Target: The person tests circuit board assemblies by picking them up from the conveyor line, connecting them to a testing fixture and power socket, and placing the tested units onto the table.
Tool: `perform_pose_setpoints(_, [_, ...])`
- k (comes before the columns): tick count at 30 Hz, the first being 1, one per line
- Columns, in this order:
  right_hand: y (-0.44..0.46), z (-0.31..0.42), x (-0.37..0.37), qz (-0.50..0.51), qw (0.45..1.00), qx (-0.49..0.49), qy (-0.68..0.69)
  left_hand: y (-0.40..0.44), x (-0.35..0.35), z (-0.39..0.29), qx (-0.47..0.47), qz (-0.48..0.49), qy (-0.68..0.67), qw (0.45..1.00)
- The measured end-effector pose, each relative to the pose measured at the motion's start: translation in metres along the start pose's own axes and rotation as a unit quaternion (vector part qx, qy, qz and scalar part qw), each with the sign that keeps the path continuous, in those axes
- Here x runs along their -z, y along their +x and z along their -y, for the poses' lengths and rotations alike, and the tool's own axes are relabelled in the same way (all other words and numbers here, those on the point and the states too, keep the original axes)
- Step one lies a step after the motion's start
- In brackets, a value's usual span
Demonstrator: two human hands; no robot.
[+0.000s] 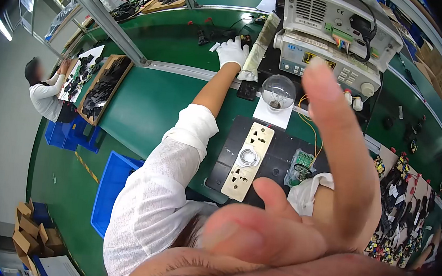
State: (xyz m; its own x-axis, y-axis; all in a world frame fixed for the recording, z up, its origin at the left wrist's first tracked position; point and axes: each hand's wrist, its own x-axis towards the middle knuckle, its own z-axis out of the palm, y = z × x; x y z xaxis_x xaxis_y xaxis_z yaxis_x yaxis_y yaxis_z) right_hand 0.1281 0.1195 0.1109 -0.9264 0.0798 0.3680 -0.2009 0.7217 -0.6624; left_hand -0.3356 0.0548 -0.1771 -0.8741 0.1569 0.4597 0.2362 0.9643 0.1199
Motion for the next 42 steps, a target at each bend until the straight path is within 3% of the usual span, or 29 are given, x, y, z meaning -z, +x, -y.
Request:
perform_pose_setpoints(7, [0.025,-0.03,-0.007,-0.057,0.988,0.108,-0.091,0.002,-0.007,-0.004,-0.002,0.013,-0.016,1.0])
perform_pose_setpoints(9, [0.027,-0.044,-0.006,-0.072,0.981,0.136,-0.118,0.004,-0.011,-0.003,-0.007,-0.022,-0.087,0.996])
perform_pose_setpoints(10, [0.025,-0.05,-0.005,-0.08,0.977,0.148,-0.132,0.002,-0.015,-0.004,-0.006,-0.038,-0.059,0.997])
perform_pose_setpoints(15, [0.004,-0.085,0.007,-0.104,0.956,0.161,-0.224,0.006,-0.009,-0.009,0.006,-0.013,-0.017,1.0])
perform_pose_setpoints(16, [0.003,-0.086,0.008,-0.104,0.956,0.157,-0.226,0.009,-0.003,-0.005,0.01,0.05,-0.024,0.998])
perform_pose_setpoints(18, [0.004,-0.085,0.009,-0.105,0.956,0.186,-0.199,0.0,0.016,-0.016,0.046,0.036,-0.053,0.997])
perform_pose_setpoints(22, [-0.006,-0.08,0.015,-0.113,0.953,0.231,-0.163,-0.007,0.027,-0.009,0.122,0.072,-0.204,0.969])
perform_pose_setpoints(23, [-0.017,-0.079,0.015,-0.118,0.964,0.168,-0.169,-0.008,0.035,-0.004,0.133,0.097,-0.223,0.961])
perform_pose_setpoints(24, [-0.024,-0.079,0.017,-0.124,0.971,0.106,-0.172,0.018,-0.01,0.029,0.114,0.133,-0.288,0.942])
perform_pose_setpoints(25, [-0.025,-0.073,0.021,-0.12,0.975,0.096,-0.157,0.014,0.012,0.034,0.102,0.135,-0.294,0.941])
perform_pose_setpoints(26, [-0.027,-0.07,0.022,-0.123,0.974,0.097,-0.161,0.02,0.004,0.053,0.124,0.192,-0.424,0.876])
perform_pose_setpoints(28, [-0.027,-0.066,0.023,-0.129,0.968,0.145,-0.157,-0.009,0.074,0.054,0.144,0.18,-0.512,0.827])
perform_pose_setpoints(29, [-0.023,-0.073,0.016,-0.174,0.963,0.167,-0.124,-0.016,0.09,0.064,0.123,0.168,-0.511,0.834])
perform_pose_setpoints(32, [-0.02,-0.065,0.018,-0.152,0.962,0.133,-0.185,-0.046,0.15,0.08,0.044,0.118,-0.503,0.855])
perform_pose_setpoints(34, [-0.014,-0.058,0.012,-0.155,0.964,0.081,-0.202,-0.074,0.196,0.085,0.005,0.092,-0.527,0.845])
perform_pose_setpoints(36, [-0.002,-0.056,0.006,-0.151,0.961,0.108,-0.207,-0.105,0.242,0.087,-0.043,0.043,-0.547,0.835])
perform_pose_setpoints(39, [0.015,-0.052,-0.011,-0.087,0.965,0.144,-0.2,-0.147,0.3,0.086,-0.09,0.076,-0.711,0.693])
perform_pose_setpoints(41, [0.032,-0.045,-0.021,0.029,0.965,0.18,-0.188,-0.17,0.336,0.071,-0.003,0.068,-0.695,0.716])
perform_pose_setpoints(42, [0.042,-0.04,-0.03,0.077,0.962,0.224,-0.134,-0.181,0.353,0.064,-0.004,0.079,-0.756,0.65])
